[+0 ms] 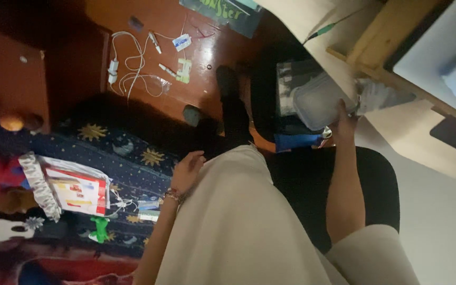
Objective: Tidying and sorting various small items on a desk and bed.
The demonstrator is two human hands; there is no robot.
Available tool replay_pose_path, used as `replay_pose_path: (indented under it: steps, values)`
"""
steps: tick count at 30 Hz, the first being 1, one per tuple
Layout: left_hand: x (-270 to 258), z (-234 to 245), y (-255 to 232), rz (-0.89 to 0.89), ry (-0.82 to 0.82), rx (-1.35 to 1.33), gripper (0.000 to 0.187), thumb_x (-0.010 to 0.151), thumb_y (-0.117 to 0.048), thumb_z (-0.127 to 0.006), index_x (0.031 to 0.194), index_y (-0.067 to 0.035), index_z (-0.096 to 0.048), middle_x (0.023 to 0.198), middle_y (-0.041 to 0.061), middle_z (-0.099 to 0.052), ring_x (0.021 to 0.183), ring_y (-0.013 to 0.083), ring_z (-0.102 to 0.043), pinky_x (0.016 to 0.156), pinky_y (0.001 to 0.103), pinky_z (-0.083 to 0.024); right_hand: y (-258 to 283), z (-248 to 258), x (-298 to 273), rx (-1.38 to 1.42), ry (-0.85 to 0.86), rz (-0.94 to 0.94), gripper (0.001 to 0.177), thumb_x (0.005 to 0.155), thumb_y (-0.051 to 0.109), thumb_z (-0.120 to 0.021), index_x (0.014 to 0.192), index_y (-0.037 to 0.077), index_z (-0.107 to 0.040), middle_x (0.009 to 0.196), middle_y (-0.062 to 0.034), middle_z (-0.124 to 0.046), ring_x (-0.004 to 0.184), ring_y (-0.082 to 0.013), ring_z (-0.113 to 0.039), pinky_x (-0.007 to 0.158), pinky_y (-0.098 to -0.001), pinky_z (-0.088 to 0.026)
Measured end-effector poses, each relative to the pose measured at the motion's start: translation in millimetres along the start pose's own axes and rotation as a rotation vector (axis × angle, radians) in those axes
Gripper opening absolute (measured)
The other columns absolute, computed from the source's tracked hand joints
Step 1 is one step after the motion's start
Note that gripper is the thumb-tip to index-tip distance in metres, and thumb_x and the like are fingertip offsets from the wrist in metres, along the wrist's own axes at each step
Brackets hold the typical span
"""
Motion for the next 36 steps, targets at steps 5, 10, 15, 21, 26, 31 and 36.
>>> replay_pose_path:
  steps: [5, 10, 15, 21, 26, 31, 36]
  values:
    - [6, -2, -17, 0.047, 0.053, -0.001, 0.034, 0.099, -0.027, -0.063, 0.127, -0.01, -0.067, 0.101, 0.007, -0.079, 0.093, 0.0193, -0.076, 0.084, 0.032, -0.058, 10, -3, -43, -0.216, -0.07, 0.04, 0.094, 0.096, 0.026, -0.074, 0.156, 0.02, -0.001, 0.149, -0.0164, -0.043, 0.131, -0.0353, -0.057, 0.099, -0.0495, -0.057]
    - [16, -8, -22, -0.063, 0.049, -0.048, 0.035, 0.096, -0.026, -0.064, 0.127, -0.008, -0.067, 0.104, 0.007, -0.079, 0.094, 0.0172, -0.075, 0.084, 0.032, -0.059, 38, -65, -148, -0.695, -0.111, -0.112, 0.072, 0.091, 0.034, -0.07, 0.151, 0.005, -0.042, 0.131, -0.0201, -0.062, 0.104, -0.0382, -0.065, 0.076, -0.0534, -0.056]
    - [9, 0, -54, -0.127, 0.058, -0.093, 0.036, 0.098, -0.027, -0.064, 0.128, -0.008, -0.067, 0.104, 0.009, -0.079, 0.093, 0.0184, -0.075, 0.085, 0.032, -0.059, 5, -71, -166, -0.659, 0.142, 0.218, 0.075, 0.083, 0.028, -0.084, 0.143, 0.0, -0.049, 0.129, -0.0167, -0.067, 0.107, -0.0251, -0.068, 0.087, -0.037, -0.057]
    - [3, -7, -65, -0.152, 0.184, -0.133, 0.044, 0.1, -0.029, -0.066, 0.14, -0.01, -0.06, 0.123, 0.011, -0.072, 0.106, 0.0202, -0.069, 0.092, 0.034, -0.055, -25, -121, -239, -0.745, 0.232, 0.341, 0.066, 0.075, 0.029, -0.089, 0.124, 0.0, -0.055, 0.116, -0.0147, -0.071, 0.102, -0.0217, -0.069, 0.086, -0.0364, -0.059]
    - [5, -24, -51, -0.314, 0.334, -0.425, 0.065, 0.099, -0.029, -0.067, 0.153, -0.007, -0.039, 0.14, 0.009, -0.06, 0.119, 0.0181, -0.06, 0.099, 0.035, -0.052, -68, -168, -279, -0.68, 0.295, 0.359, 0.066, 0.073, 0.035, -0.09, 0.12, 0.001, -0.057, 0.109, -0.0124, -0.072, 0.096, -0.0195, -0.069, 0.083, -0.0357, -0.059]
    - [0, 1, -46, -0.2, 0.228, -0.41, 0.068, 0.091, -0.027, -0.076, 0.146, -0.002, -0.044, 0.129, 0.012, -0.063, 0.111, 0.0184, -0.063, 0.094, 0.036, -0.055, -93, -193, -314, -0.703, 0.32, 0.261, 0.074, 0.08, 0.037, -0.088, 0.132, 0.001, -0.049, 0.12, -0.0127, -0.066, 0.107, -0.0194, -0.065, 0.092, -0.0367, -0.055]
    - [-14, 19, -57, -0.19, 0.215, -0.465, 0.07, 0.088, -0.027, -0.079, 0.145, -0.003, -0.047, 0.127, 0.009, -0.065, 0.111, 0.0167, -0.064, 0.094, 0.034, -0.053, -119, -192, -306, -0.414, 0.504, 0.341, 0.063, 0.09, 0.025, -0.08, 0.137, 0.001, -0.046, 0.13, -0.013, -0.061, 0.118, -0.02, -0.061, 0.101, -0.0366, -0.052]
Point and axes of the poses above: each hand's wrist, its own x-axis towards the middle knuckle, its own z-axis out of the back of the hand, y = z × x, the point moved 10 cm from there along x, towards the middle knuckle
